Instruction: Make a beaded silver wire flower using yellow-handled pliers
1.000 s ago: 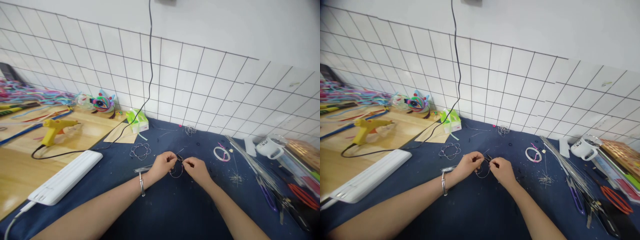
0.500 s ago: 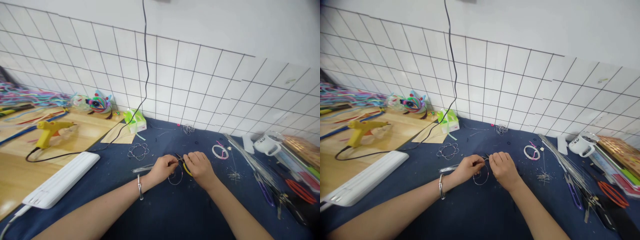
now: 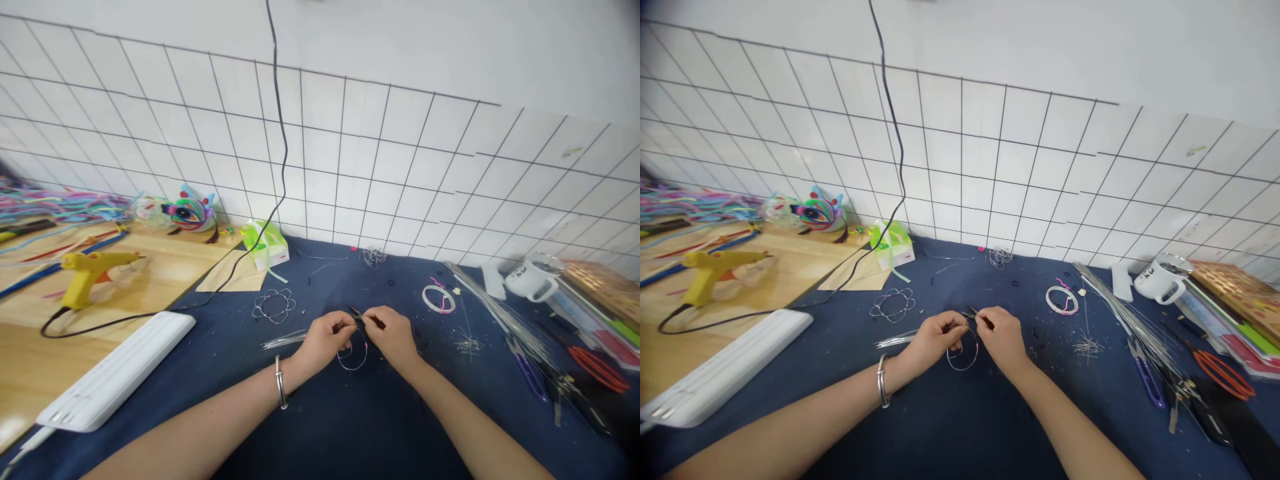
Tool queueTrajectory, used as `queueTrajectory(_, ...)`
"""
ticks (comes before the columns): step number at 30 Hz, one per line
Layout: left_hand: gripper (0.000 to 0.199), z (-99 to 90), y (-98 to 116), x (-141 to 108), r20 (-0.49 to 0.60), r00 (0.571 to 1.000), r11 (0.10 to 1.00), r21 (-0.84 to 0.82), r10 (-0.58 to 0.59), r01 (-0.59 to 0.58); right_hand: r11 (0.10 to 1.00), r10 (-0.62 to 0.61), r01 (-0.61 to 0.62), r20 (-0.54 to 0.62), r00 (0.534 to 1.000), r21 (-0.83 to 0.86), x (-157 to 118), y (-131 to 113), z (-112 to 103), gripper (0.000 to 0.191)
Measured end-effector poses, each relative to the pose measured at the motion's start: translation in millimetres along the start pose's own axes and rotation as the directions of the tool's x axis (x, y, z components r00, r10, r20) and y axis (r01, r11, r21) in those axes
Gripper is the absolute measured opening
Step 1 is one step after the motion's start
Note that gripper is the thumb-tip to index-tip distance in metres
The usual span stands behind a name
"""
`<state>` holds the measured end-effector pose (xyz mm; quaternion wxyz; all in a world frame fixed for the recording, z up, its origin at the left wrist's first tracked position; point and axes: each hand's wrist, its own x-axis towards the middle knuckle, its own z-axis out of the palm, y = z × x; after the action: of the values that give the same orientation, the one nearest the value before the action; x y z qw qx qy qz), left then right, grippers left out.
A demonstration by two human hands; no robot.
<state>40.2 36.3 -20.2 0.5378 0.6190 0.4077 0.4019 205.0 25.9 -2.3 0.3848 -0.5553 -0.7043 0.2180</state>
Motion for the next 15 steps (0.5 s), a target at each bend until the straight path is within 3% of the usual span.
queueTrajectory(3,0.018,-0.4,0,0,-0.043,0.999,0.999,-0.032,-0.024,0.023,0.966,0.144,-0.163,0.104,0.984,0.201,0,2,3,0.022)
queueTrajectory(7,0.020,0.3,-1,0,-0.051,0.998,0.993,-0.115,-0.041,0.035,0.851,0.251,-0.321,0.216,0.944,0.415,-2,2,9,0.029)
queueTrajectory(15,0.021,1.8,-5,1,0.013,0.995,0.975,-0.197,-0.101,0.101,0.659,0.345,-0.453,0.294,0.891,0.600,-5,0,14,0.030)
